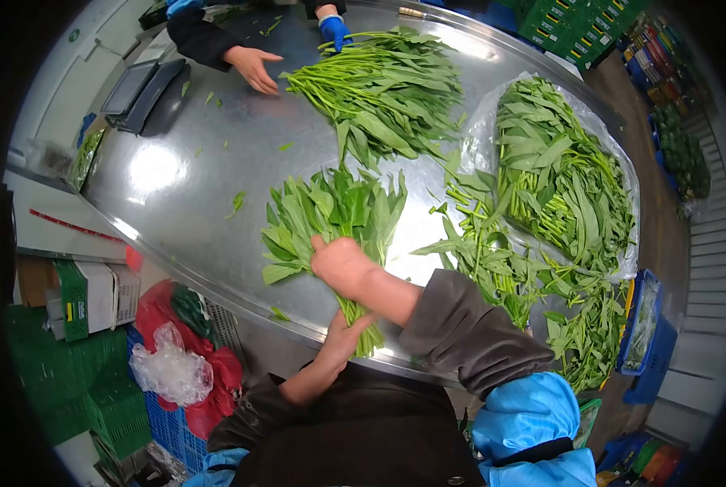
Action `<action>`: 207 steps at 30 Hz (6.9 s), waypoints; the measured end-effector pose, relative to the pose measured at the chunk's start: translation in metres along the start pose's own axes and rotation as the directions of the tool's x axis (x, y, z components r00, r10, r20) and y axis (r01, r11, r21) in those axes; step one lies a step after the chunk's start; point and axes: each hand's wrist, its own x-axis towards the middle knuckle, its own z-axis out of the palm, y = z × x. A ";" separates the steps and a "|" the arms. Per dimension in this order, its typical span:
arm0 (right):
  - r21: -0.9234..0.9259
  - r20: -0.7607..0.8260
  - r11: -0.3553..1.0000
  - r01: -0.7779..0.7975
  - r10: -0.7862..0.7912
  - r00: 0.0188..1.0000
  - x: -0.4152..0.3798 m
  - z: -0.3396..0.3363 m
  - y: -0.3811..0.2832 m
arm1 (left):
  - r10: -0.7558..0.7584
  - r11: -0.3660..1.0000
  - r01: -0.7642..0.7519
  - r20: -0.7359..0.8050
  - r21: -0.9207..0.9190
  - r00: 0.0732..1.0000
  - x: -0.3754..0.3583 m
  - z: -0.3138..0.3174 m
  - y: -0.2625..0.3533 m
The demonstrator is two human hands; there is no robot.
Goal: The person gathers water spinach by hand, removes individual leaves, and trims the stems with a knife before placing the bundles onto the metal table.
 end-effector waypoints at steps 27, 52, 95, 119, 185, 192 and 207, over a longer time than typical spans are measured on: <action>0.483 -0.475 0.583 -0.653 0.801 0.364 -0.116 -0.042 0.042 | -0.184 0.911 0.275 0.294 -0.307 0.938 -0.007 -0.014 0.032; 0.858 0.117 0.383 -0.343 0.504 0.856 -0.193 0.070 -0.031 | 0.379 -0.662 -0.171 0.523 0.730 0.763 0.045 -0.131 0.148; 0.948 0.149 0.017 -0.318 0.859 0.489 0.022 0.073 -0.083 | 0.325 -0.109 -0.884 0.856 0.455 0.401 0.182 -0.070 0.336; 0.823 -0.129 0.432 -0.370 0.776 0.618 0.020 0.089 -0.066 | 0.182 -0.730 -0.356 0.669 0.583 0.720 0.380 -0.243 0.377; 0.834 -0.249 0.473 -0.286 0.783 0.570 0.015 0.097 -0.076 | 0.246 0.711 0.051 -0.317 0.701 0.916 0.355 -0.198 0.317; 0.821 -0.244 0.474 -0.319 0.795 0.556 0.015 0.098 -0.077 | 0.113 0.869 0.075 -0.343 0.489 0.932 0.360 -0.206 0.319; 0.814 -0.264 0.500 -0.294 0.771 0.580 0.014 0.096 -0.073 | -0.106 0.795 0.288 -0.345 0.534 0.933 0.417 -0.257 0.328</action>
